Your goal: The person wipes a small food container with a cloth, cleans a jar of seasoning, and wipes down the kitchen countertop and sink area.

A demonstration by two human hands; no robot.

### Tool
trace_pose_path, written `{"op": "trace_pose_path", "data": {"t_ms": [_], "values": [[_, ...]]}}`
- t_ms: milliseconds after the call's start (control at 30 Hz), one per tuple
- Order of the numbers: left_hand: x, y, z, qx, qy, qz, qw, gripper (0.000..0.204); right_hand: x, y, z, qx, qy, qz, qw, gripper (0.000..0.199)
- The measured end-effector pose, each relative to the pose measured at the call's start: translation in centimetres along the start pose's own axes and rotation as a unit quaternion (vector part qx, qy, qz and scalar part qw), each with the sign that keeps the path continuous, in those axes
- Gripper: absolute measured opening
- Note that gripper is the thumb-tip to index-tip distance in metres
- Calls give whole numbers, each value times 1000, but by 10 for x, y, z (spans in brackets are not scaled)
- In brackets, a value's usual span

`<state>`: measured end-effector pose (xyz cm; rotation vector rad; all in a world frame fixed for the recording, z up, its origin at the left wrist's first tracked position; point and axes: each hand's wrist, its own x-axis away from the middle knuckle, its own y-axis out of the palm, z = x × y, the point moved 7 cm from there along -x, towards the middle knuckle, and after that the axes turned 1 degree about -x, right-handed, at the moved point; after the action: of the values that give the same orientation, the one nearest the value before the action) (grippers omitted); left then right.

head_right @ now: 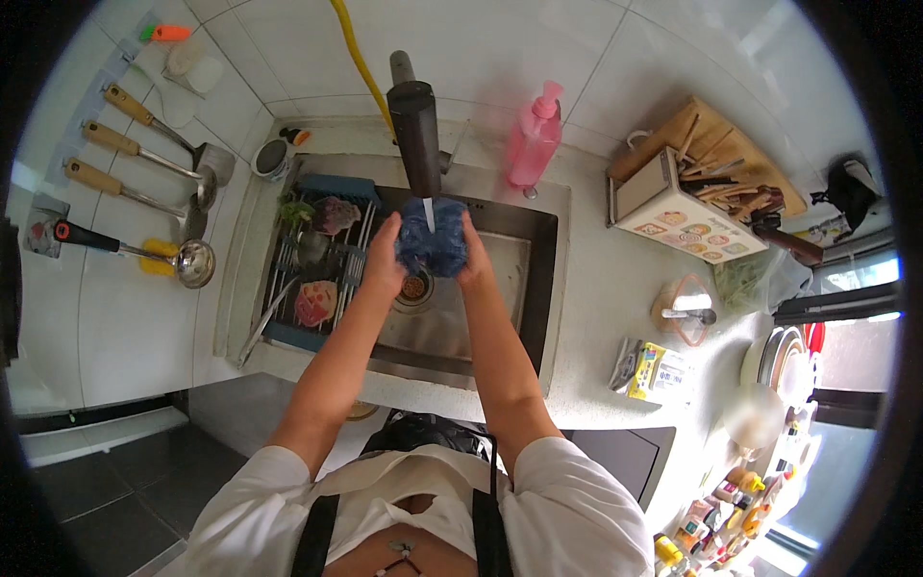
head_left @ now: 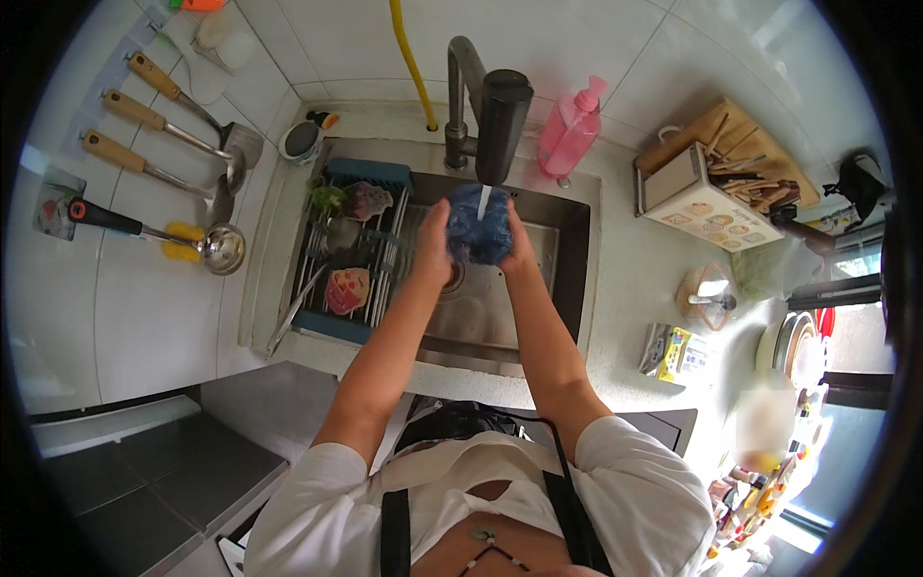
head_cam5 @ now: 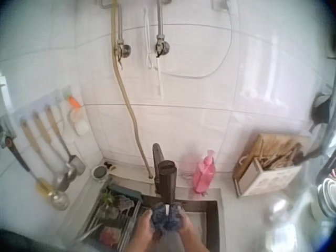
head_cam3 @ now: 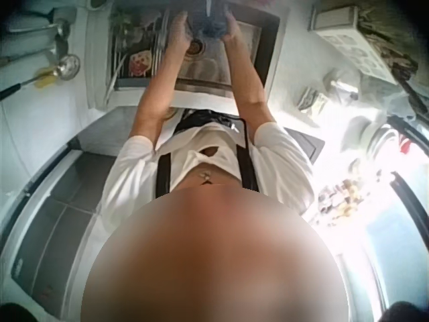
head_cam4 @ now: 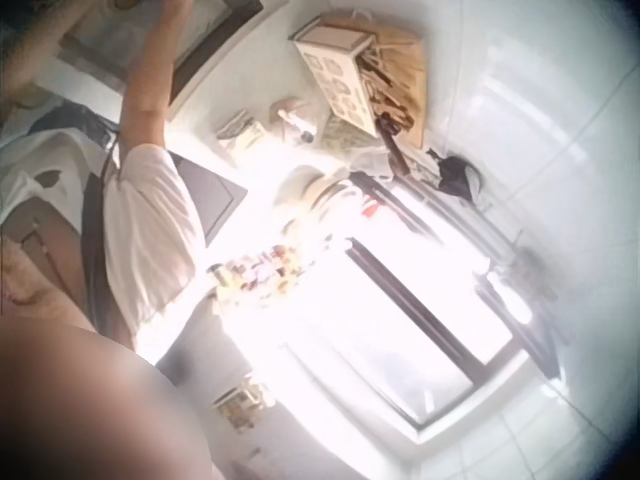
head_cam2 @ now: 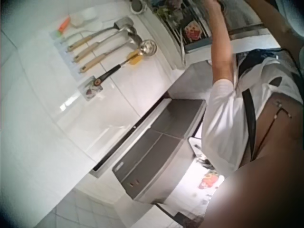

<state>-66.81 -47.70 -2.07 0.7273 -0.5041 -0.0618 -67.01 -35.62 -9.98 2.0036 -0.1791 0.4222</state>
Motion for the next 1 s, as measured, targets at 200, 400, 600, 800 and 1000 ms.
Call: {"op": "trace_pose_path", "data": {"t_ms": [200,400,600,800,1000], "values": [[-29,-52,-47,-22,5,-103,994,38,32,91,-14,-29,44,-100,994,35],[-8,22,-36,277,-127,-147,941,43,46,92,-51,139,-135,60,979,27],[-29,42,-17,187,-89,-191,960,35,87,123,-52,516,-437,4,737,33],[-10,67,-19,147,-161,-188,958,27,101,141,-53,630,-552,35,545,27],[-17,40,-21,-32,-77,35,996,30,77,136,-59,633,-505,169,562,31]]}}
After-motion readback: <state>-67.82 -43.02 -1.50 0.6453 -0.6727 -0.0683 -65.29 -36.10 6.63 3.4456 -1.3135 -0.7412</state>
